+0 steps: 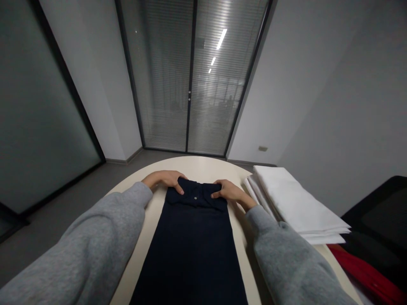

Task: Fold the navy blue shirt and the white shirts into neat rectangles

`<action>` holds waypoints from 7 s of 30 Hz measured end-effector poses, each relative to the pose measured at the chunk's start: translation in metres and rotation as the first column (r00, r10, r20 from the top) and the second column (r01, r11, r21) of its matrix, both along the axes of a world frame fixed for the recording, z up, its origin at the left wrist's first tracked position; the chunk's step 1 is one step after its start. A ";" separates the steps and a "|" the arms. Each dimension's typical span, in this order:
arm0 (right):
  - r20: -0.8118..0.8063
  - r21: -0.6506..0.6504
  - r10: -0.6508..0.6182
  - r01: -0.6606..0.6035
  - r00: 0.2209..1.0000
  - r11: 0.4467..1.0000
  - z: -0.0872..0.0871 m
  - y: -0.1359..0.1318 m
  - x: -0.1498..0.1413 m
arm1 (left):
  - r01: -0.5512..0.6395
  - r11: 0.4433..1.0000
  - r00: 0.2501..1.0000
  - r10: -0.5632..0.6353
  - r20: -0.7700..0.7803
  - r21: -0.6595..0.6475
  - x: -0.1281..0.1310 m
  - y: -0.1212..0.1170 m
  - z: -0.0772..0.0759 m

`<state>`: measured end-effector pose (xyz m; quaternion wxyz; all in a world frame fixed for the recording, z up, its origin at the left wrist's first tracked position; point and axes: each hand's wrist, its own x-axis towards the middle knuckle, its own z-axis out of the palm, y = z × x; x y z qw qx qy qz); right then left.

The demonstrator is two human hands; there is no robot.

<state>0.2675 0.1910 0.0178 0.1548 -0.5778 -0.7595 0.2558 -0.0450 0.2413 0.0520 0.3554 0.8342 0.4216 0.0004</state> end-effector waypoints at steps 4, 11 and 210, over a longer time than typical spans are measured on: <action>0.003 0.160 -0.028 0.028 1.000 0.987 0.004 -0.010 -0.011 | -0.065 0.998 0.997 0.065 -0.038 0.003 -0.003 -0.004 0.000; 0.004 0.510 0.111 -0.098 0.994 0.855 0.011 -0.074 -0.017 | -0.106 0.641 0.982 0.187 -0.021 0.761 -0.011 -0.083 0.000; -0.005 -0.015 -0.176 0.176 0.984 0.984 0.010 -0.249 -0.030 | -0.591 0.721 0.798 0.456 0.394 0.363 -0.022 -0.318 -0.045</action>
